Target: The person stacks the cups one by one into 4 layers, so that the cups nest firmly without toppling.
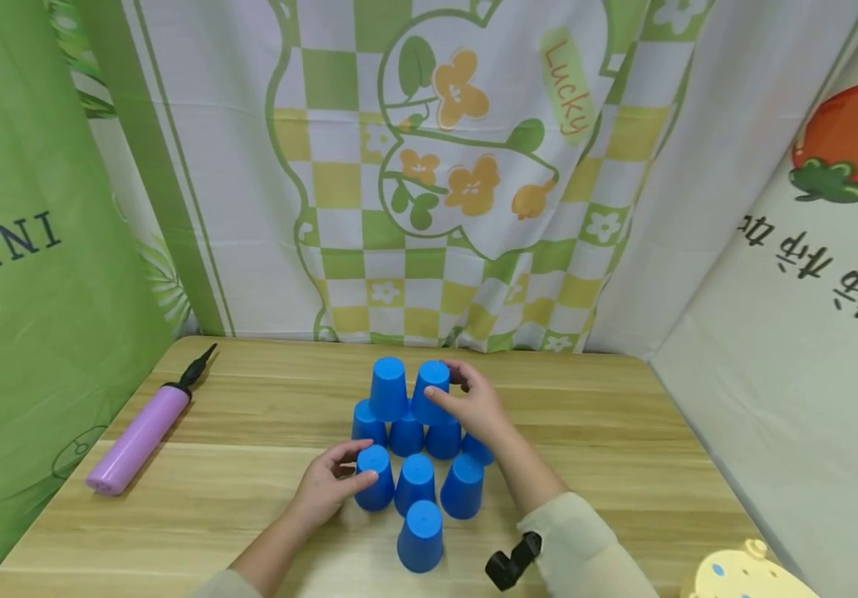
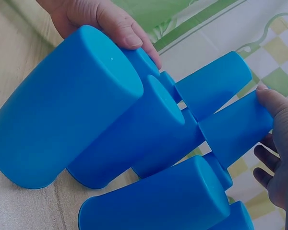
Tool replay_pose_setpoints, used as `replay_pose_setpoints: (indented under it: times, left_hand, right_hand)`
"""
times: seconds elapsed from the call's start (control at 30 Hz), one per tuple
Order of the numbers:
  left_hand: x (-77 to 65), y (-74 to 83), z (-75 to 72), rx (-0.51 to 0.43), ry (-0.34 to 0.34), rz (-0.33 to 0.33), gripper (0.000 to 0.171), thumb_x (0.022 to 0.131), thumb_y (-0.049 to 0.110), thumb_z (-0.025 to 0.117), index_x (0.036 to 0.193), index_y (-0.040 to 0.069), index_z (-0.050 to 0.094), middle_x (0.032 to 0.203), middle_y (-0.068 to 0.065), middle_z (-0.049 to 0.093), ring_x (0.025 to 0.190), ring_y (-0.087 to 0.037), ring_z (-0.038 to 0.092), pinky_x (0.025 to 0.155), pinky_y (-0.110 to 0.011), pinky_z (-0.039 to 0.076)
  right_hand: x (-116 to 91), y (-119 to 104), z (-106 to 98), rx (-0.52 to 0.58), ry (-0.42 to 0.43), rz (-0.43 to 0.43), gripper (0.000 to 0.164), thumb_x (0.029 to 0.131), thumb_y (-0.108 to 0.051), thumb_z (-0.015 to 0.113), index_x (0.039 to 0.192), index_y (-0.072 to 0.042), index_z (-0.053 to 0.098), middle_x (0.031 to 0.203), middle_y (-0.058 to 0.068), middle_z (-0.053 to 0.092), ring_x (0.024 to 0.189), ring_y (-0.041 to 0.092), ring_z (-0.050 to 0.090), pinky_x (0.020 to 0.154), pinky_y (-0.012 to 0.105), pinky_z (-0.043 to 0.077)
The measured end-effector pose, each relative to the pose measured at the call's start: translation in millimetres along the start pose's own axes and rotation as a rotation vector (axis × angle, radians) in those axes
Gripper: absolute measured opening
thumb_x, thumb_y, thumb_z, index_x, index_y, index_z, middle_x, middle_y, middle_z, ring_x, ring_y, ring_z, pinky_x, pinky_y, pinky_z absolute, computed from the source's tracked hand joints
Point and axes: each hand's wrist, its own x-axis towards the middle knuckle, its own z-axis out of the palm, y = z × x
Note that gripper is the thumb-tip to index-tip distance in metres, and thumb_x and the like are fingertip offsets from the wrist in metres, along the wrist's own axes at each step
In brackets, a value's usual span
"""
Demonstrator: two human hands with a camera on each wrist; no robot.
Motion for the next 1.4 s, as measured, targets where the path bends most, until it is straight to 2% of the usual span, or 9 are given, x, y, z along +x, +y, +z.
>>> replay_pose_setpoints:
  times: [0.3, 0.57, 0.93, 1.17, 1.4]
  left_hand:
    - [-0.4, -0.8, 1.8, 0.002, 0.014, 0.003, 0.043, 0.084, 0.015, 0.078, 0.124, 0.008, 0.065, 0.123, -0.009, 0.065, 0.113, -0.024, 0.059, 0.092, -0.033, 0.049]
    - [-0.8, 0.1, 1.3, 0.008, 0.012, -0.004, 0.042, 0.084, 0.017, 0.077, 0.124, 0.010, 0.066, 0.124, -0.009, 0.065, 0.114, -0.024, 0.059, 0.093, -0.032, 0.050]
    - [-2.4, 2.4, 0.4, 0.009, 0.014, -0.001, 0.041, 0.085, 0.019, 0.077, 0.124, 0.013, 0.066, 0.125, -0.008, 0.065, 0.114, -0.023, 0.058, 0.093, -0.032, 0.050]
    - [-2.9, 1.9, 0.3, 0.023, 0.017, 0.006, 0.041, 0.085, 0.018, 0.077, 0.124, 0.011, 0.066, 0.125, -0.008, 0.065, 0.114, -0.022, 0.059, 0.092, -0.031, 0.050]
    - [-2.7, 2.1, 1.0, 0.016, 0.012, 0.004, 0.042, 0.085, 0.019, 0.077, 0.125, 0.012, 0.065, 0.126, -0.008, 0.064, 0.115, -0.023, 0.059, 0.094, -0.036, 0.051]
  right_hand:
    - [-8, 1, -7, 0.012, -0.001, -0.007, 0.059, 0.089, -0.028, 0.073, 0.141, -0.014, 0.050, 0.135, 0.013, 0.057, 0.127, 0.032, 0.051, 0.112, 0.052, 0.037]
    - [-31, 14, -22, 0.027, 0.003, -0.063, 0.055, 0.089, -0.019, 0.072, 0.138, -0.005, 0.051, 0.135, 0.019, 0.057, 0.125, 0.033, 0.053, 0.109, 0.052, 0.040]
    - [-73, 41, -26, -0.007, -0.039, -0.013, 0.049, 0.087, -0.016, 0.074, 0.133, -0.010, 0.057, 0.130, 0.013, 0.062, 0.122, 0.029, 0.056, 0.106, 0.049, 0.045]
    - [-87, 55, -21, 0.010, -0.118, 0.005, 0.056, 0.085, -0.023, 0.077, 0.133, -0.005, 0.056, 0.130, 0.018, 0.061, 0.122, 0.034, 0.056, 0.104, 0.054, 0.045]
    - [-94, 59, -19, 0.019, -0.149, 0.063, 0.058, 0.082, -0.023, 0.079, 0.133, -0.008, 0.056, 0.129, 0.012, 0.062, 0.120, 0.033, 0.057, 0.102, 0.055, 0.046]
